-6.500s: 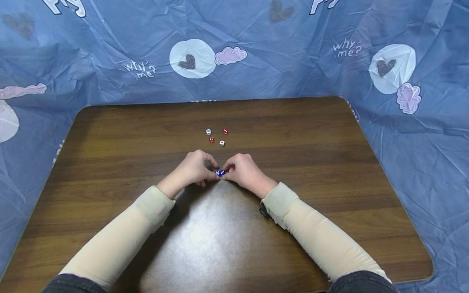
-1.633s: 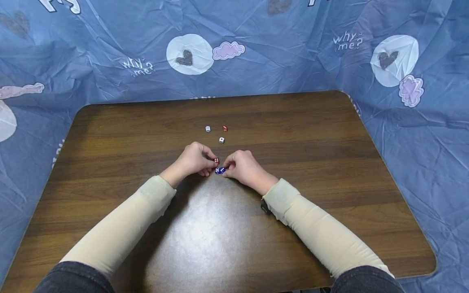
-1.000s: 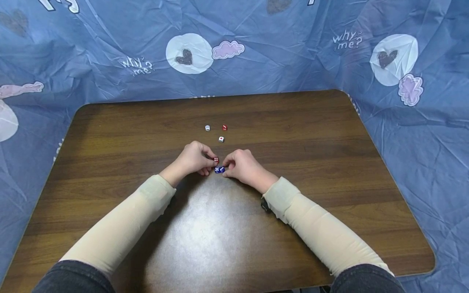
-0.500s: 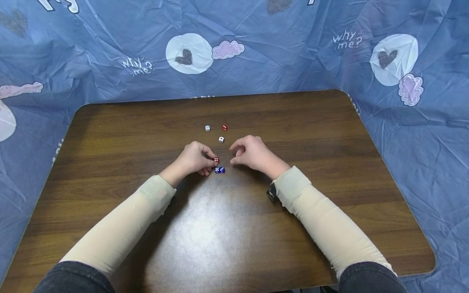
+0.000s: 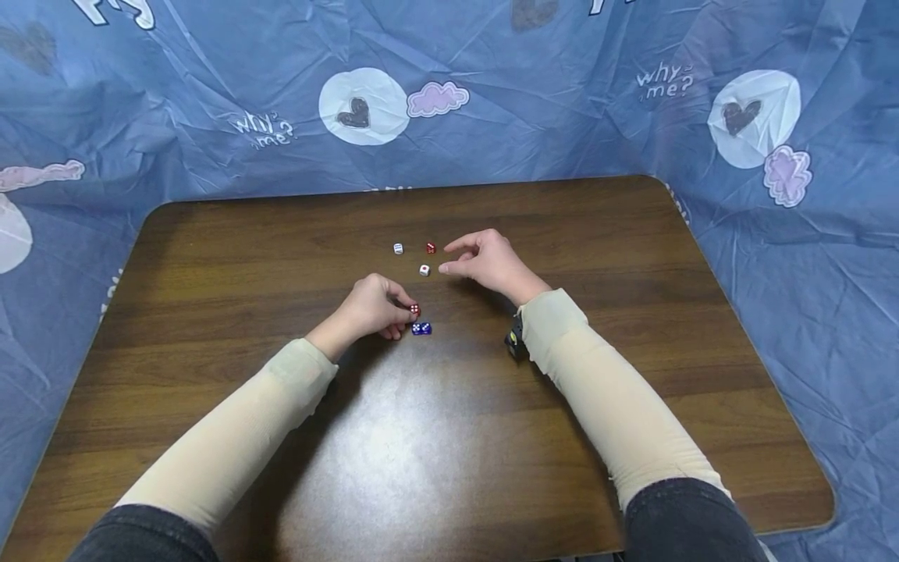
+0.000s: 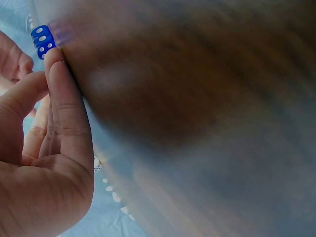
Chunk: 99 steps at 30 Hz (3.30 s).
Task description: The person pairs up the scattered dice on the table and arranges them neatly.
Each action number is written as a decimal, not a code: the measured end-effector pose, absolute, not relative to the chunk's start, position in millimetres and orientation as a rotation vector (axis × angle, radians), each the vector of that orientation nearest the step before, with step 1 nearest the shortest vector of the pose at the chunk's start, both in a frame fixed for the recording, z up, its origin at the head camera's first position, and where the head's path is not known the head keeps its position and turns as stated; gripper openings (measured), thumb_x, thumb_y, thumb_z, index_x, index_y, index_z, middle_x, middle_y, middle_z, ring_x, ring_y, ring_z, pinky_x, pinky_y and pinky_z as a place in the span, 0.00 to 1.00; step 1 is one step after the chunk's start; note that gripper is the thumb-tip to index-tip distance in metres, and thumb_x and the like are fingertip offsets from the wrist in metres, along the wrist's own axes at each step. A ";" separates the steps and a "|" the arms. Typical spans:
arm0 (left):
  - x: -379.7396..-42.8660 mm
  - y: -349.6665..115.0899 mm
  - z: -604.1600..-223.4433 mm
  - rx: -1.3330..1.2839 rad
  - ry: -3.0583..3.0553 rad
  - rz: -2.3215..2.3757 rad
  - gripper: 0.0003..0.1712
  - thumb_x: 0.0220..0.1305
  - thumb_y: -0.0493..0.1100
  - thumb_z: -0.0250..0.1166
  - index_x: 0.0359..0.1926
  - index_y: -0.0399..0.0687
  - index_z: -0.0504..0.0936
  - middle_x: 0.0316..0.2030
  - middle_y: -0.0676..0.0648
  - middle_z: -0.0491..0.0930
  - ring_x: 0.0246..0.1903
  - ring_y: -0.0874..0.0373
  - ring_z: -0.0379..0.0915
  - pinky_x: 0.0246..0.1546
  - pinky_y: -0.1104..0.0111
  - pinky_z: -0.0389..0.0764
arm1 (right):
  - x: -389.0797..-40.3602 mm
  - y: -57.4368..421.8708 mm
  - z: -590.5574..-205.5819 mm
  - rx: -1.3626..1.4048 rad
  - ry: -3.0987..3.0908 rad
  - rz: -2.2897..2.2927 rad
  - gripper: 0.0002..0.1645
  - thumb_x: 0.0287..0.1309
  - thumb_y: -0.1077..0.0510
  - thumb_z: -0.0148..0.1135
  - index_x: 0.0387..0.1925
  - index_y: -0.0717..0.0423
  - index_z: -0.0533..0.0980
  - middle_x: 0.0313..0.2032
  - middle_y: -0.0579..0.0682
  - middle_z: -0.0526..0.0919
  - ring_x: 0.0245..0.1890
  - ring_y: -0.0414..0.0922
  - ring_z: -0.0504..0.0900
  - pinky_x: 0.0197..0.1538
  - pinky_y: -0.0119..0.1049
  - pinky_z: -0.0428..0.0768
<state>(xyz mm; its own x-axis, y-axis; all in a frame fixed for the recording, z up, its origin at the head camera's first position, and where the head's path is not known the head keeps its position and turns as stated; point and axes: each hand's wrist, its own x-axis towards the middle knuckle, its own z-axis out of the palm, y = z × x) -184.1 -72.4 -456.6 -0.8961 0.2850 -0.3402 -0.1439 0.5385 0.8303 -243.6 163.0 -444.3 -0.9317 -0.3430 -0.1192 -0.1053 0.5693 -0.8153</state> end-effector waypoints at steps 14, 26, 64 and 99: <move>-183.9 -72.4 -455.3 0.106 2.338 1.304 0.03 0.60 0.31 0.73 0.37 0.37 0.89 0.19 0.41 0.83 0.17 0.52 0.82 0.20 0.63 0.87 | -275.6 143.6 -459.4 -0.231 2.558 -1.217 0.23 0.58 0.46 0.77 0.51 0.53 0.86 0.27 0.54 0.84 0.30 0.47 0.82 0.30 0.37 0.77; -184.9 -72.5 -455.6 0.116 2.341 1.309 0.04 0.59 0.32 0.74 0.37 0.37 0.89 0.19 0.40 0.83 0.16 0.51 0.82 0.19 0.62 0.86 | -288.2 131.5 -459.9 -0.223 2.646 -1.056 0.23 0.56 0.49 0.78 0.50 0.54 0.87 0.44 0.52 0.88 0.45 0.46 0.81 0.51 0.40 0.78; -184.2 -73.7 -458.5 0.111 2.328 1.334 0.04 0.59 0.31 0.74 0.36 0.38 0.89 0.18 0.40 0.83 0.16 0.51 0.82 0.19 0.62 0.86 | -289.6 124.0 -465.3 -0.237 2.720 -1.020 0.11 0.58 0.53 0.77 0.40 0.52 0.89 0.43 0.48 0.89 0.53 0.46 0.79 0.61 0.43 0.72; -184.7 -71.6 -457.3 0.111 2.357 1.305 0.03 0.59 0.32 0.74 0.36 0.39 0.89 0.18 0.42 0.83 0.16 0.52 0.82 0.19 0.63 0.86 | -227.7 143.8 -467.0 -0.340 2.652 -1.120 0.10 0.57 0.50 0.77 0.39 0.50 0.90 0.37 0.43 0.89 0.39 0.42 0.82 0.43 0.40 0.78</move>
